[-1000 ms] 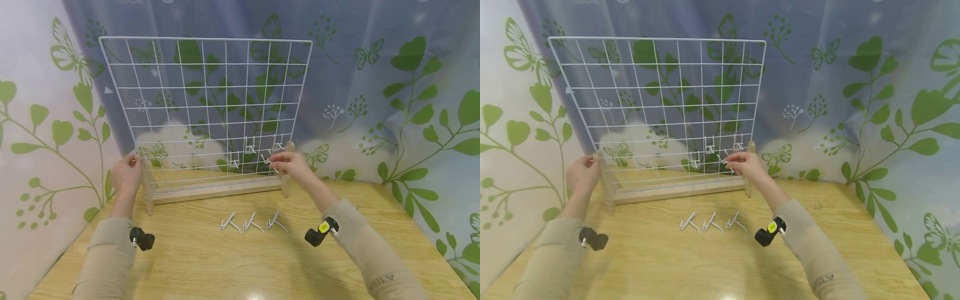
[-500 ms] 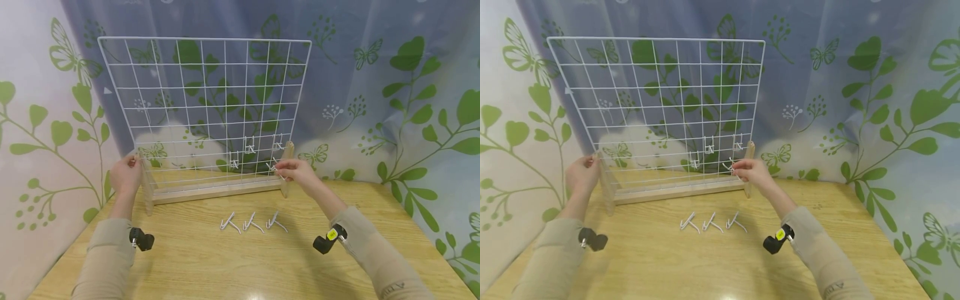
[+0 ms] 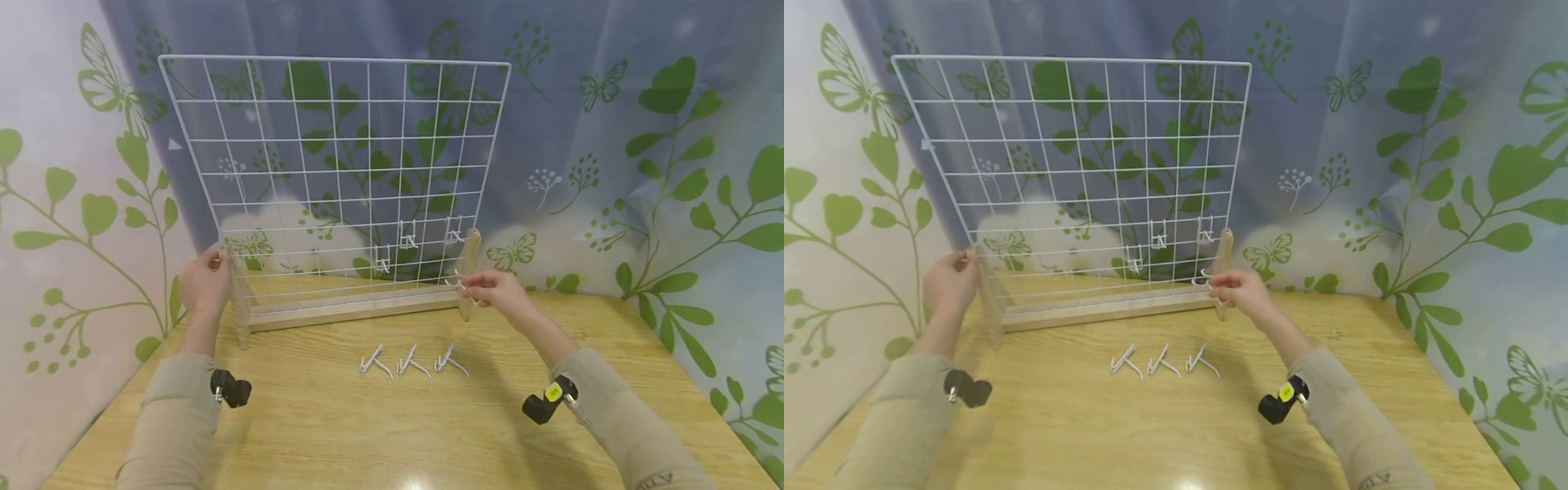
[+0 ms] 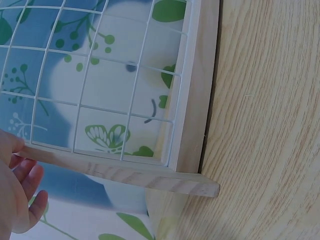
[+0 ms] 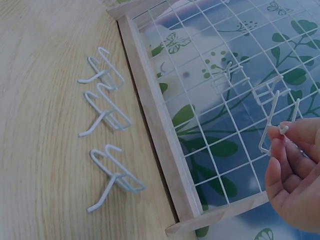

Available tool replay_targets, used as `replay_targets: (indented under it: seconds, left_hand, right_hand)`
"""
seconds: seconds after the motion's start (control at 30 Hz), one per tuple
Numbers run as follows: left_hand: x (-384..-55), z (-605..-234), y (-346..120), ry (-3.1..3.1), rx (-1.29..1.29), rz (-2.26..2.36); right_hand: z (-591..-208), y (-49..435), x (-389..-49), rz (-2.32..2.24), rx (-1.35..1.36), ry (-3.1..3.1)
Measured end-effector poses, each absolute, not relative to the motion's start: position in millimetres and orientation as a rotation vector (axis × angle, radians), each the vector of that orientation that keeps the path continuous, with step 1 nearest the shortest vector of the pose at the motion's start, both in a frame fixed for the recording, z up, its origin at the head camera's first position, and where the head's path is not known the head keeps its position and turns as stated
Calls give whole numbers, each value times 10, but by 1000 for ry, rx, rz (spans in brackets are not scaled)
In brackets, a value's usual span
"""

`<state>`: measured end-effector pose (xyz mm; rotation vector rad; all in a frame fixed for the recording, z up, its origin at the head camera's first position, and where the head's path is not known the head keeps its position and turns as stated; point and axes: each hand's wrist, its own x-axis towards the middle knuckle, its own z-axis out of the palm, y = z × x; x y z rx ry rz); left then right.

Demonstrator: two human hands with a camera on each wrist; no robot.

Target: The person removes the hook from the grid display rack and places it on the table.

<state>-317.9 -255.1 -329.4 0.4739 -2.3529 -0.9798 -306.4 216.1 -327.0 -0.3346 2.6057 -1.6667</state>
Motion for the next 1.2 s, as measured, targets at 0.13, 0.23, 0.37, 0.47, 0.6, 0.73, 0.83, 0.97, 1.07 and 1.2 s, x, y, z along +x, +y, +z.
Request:
replay_targets:
  seconds: [0.13, 0.23, 0.37, 0.47, 0.6, 0.73, 0.83, 0.97, 1.07, 1.2]
  left_hand:
    - [-3190, -3293, -2555, -2357, 478, -979]
    - [-3203, -3303, -2565, -2362, 484, -979]
    - [-3219, -3319, -2581, -2358, 483, -977]
    - [-3221, -3325, -2584, -2350, 479, -976]
    - [-3208, -3326, -2579, -2353, 483, -985]
    - [-3196, -3322, -2575, -2362, 490, -989]
    - [-3193, -3315, -2571, -2351, 491, -983]
    - [-3199, -3314, -2571, -2340, 490, -973]
    - [-3208, -3324, -2574, -2340, 493, -970]
    - [-3216, -3331, -2575, -2338, 493, -963]
  right_hand:
    - [-3336, 2217, -3062, -1659, -325, 2615]
    - [-3390, 2260, -3058, -1650, -320, 2617]
    - [-3448, 2310, -3048, -1654, -317, 2608]
    - [-3473, 2345, -3025, -1662, -328, 2601]
    - [-3517, 2402, -2991, -1665, -319, 2598]
    - [-3581, 2476, -2969, -1667, -298, 2595]
    - [-3633, 2536, -2961, -1649, -281, 2612]
    - [-3693, 2616, -2958, -1588, -258, 2655]
    - [-3731, 2667, -2954, -1559, -249, 2670]
    - [-3782, 2723, -2946, -1545, -262, 2675]
